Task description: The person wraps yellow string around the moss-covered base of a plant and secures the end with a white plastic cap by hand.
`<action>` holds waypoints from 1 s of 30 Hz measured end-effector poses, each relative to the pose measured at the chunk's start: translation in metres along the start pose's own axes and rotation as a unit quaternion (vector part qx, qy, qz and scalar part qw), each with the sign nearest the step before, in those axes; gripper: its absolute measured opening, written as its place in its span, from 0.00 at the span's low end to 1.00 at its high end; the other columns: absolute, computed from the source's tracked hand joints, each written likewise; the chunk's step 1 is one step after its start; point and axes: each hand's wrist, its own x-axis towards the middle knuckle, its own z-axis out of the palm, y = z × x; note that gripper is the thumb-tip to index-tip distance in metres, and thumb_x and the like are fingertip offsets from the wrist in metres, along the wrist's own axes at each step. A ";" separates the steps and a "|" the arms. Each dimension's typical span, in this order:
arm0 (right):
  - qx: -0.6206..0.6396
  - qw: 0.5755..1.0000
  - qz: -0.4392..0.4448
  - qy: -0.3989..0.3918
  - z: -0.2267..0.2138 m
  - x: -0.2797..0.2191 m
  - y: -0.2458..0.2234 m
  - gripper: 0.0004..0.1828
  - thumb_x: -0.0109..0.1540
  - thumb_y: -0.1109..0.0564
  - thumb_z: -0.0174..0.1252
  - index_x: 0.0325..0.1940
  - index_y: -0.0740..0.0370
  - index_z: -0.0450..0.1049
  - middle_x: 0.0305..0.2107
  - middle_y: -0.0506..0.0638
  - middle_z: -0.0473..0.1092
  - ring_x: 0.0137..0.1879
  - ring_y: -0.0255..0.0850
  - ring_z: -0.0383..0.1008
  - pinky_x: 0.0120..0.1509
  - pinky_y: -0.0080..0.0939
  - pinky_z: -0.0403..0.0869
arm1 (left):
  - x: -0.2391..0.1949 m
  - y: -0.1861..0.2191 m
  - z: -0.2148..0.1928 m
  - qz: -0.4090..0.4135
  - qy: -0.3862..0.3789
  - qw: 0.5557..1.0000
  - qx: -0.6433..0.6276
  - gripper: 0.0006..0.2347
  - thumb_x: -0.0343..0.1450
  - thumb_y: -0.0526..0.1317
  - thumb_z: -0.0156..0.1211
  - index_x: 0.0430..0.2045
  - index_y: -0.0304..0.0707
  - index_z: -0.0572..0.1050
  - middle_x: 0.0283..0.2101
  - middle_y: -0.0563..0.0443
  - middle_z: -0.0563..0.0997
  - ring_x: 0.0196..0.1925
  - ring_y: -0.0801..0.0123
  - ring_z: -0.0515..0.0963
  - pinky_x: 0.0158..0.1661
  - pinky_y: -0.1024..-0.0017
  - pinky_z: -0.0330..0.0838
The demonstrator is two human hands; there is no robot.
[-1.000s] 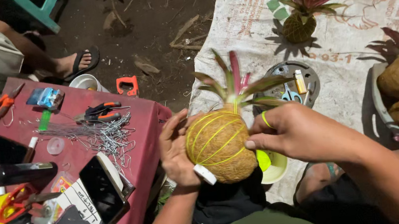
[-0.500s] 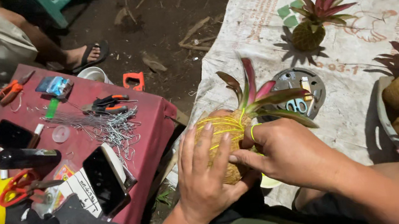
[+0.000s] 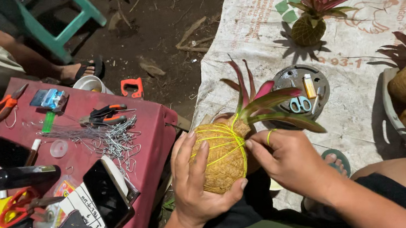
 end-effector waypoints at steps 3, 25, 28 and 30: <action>0.036 0.998 0.047 0.019 0.013 -0.005 0.010 0.09 0.62 0.55 0.62 0.39 0.63 0.82 0.20 0.54 0.76 0.24 0.37 0.75 0.30 0.39 0.72 | -0.003 -0.003 0.001 0.002 0.002 1.000 -0.002 0.37 0.65 0.54 0.73 0.64 0.33 0.64 0.66 0.29 0.66 0.67 0.34 0.70 0.67 0.45 0.68; 0.042 0.999 0.006 -0.029 -0.026 0.000 -0.012 0.15 0.61 0.52 0.62 0.49 0.61 0.79 0.33 0.49 0.79 0.37 0.37 0.79 0.41 0.37 0.77 | -0.030 -0.012 0.042 -0.177 0.061 0.915 -0.357 0.40 0.69 0.59 0.63 0.70 0.28 0.59 0.75 0.33 0.63 0.77 0.49 0.65 0.76 0.53 0.58; 0.036 0.998 -0.038 -0.022 -0.037 0.002 -0.027 0.17 0.60 0.54 0.62 0.51 0.61 0.78 0.37 0.51 0.79 0.36 0.39 0.78 0.39 0.38 0.76 | -0.006 -0.004 0.020 -0.142 -0.022 0.959 -0.244 0.38 0.66 0.55 0.66 0.67 0.26 0.63 0.73 0.31 0.63 0.76 0.45 0.65 0.74 0.52 0.58; 0.043 0.997 -0.058 -0.028 -0.034 -0.002 -0.030 0.19 0.59 0.55 0.62 0.53 0.61 0.77 0.39 0.53 0.79 0.35 0.40 0.78 0.37 0.39 0.76 | 0.011 0.012 -0.010 -0.071 -0.081 0.989 -0.097 0.37 0.63 0.51 0.69 0.63 0.24 0.65 0.70 0.28 0.63 0.73 0.39 0.63 0.70 0.49 0.58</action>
